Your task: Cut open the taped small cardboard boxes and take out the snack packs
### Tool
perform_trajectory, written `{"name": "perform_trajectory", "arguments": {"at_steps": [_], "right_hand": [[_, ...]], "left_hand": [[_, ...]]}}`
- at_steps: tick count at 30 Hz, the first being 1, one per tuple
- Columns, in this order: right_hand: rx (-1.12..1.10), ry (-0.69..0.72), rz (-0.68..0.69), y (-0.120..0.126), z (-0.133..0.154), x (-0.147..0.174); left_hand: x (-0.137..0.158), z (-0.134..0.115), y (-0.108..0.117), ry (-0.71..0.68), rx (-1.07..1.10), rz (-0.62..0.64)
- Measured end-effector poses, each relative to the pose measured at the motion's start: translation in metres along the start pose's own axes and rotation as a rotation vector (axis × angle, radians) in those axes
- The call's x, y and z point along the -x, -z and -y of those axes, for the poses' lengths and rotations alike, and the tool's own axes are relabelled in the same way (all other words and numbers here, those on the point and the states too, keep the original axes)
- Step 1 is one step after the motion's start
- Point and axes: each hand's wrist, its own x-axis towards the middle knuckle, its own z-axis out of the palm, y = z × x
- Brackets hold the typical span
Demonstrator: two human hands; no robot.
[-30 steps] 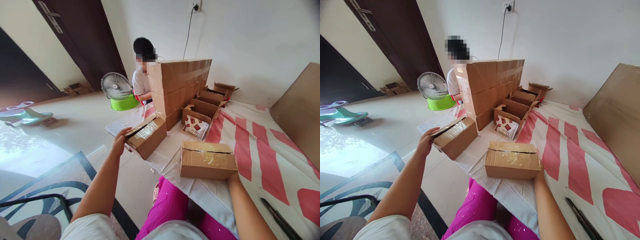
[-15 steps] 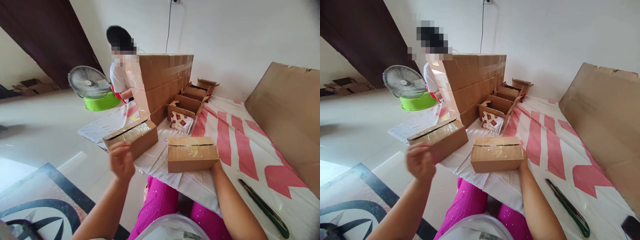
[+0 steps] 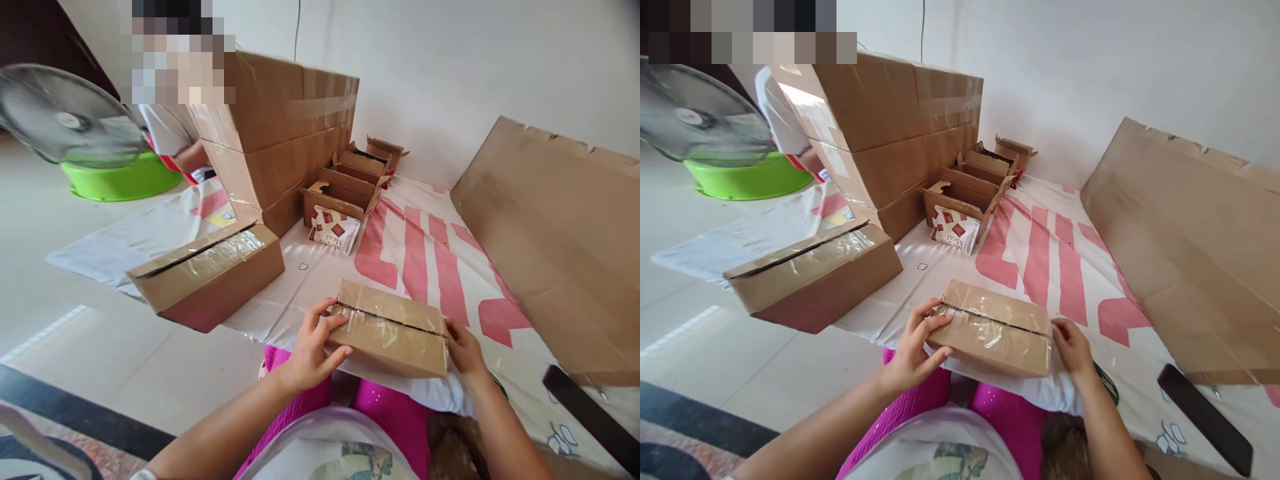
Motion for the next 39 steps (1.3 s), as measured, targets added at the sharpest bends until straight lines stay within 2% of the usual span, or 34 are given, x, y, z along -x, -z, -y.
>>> {"name": "perform_trajectory", "arguments": {"at_steps": [3,6,9,14,18,21,24,26,27,28,30,33,36,39], "right_hand": [[0.289,-0.102,-0.061,0.026,-0.024,0.013],[0.477,-0.156,0.007,0.04,-0.04,0.021],[0.463,-0.151,0.073,0.039,-0.039,0.018],[0.427,-0.085,0.14,0.029,-0.02,0.002],[0.394,-0.044,0.152,0.024,-0.01,-0.005],[0.373,-0.045,0.092,0.03,0.002,-0.013],[0.333,0.012,-0.098,0.047,0.041,-0.023],[0.343,0.186,-0.217,0.058,0.084,-0.028],[0.355,0.297,-0.195,0.062,0.109,-0.029],[0.361,0.399,-0.137,0.063,0.135,-0.028],[0.403,0.574,0.066,0.057,0.185,-0.024],[0.611,0.717,0.303,0.034,0.242,-0.016],[0.792,0.788,0.455,0.007,0.275,-0.012],[0.875,0.889,0.526,-0.011,0.291,-0.011]], "left_hand": [[-0.002,0.002,-0.007,-0.014,0.035,-0.031],[-0.004,0.006,-0.009,-0.029,0.06,-0.041],[-0.003,0.009,-0.01,-0.05,0.079,-0.05],[-0.002,0.011,-0.013,-0.064,0.107,-0.081],[-0.001,0.011,-0.015,-0.052,0.131,-0.086],[-0.001,0.011,-0.015,-0.043,0.15,-0.09],[-0.002,0.011,-0.015,-0.05,0.164,-0.102],[-0.002,0.012,-0.016,-0.052,0.169,-0.105],[-0.002,0.012,-0.017,-0.051,0.171,-0.104],[-0.002,0.013,-0.017,-0.049,0.175,-0.104],[-0.001,0.013,-0.017,-0.043,0.18,-0.101],[-0.001,0.012,-0.017,-0.034,0.178,-0.092],[-0.002,0.01,-0.014,-0.042,0.168,-0.084],[-0.003,0.009,-0.013,-0.042,0.16,-0.087]]}}
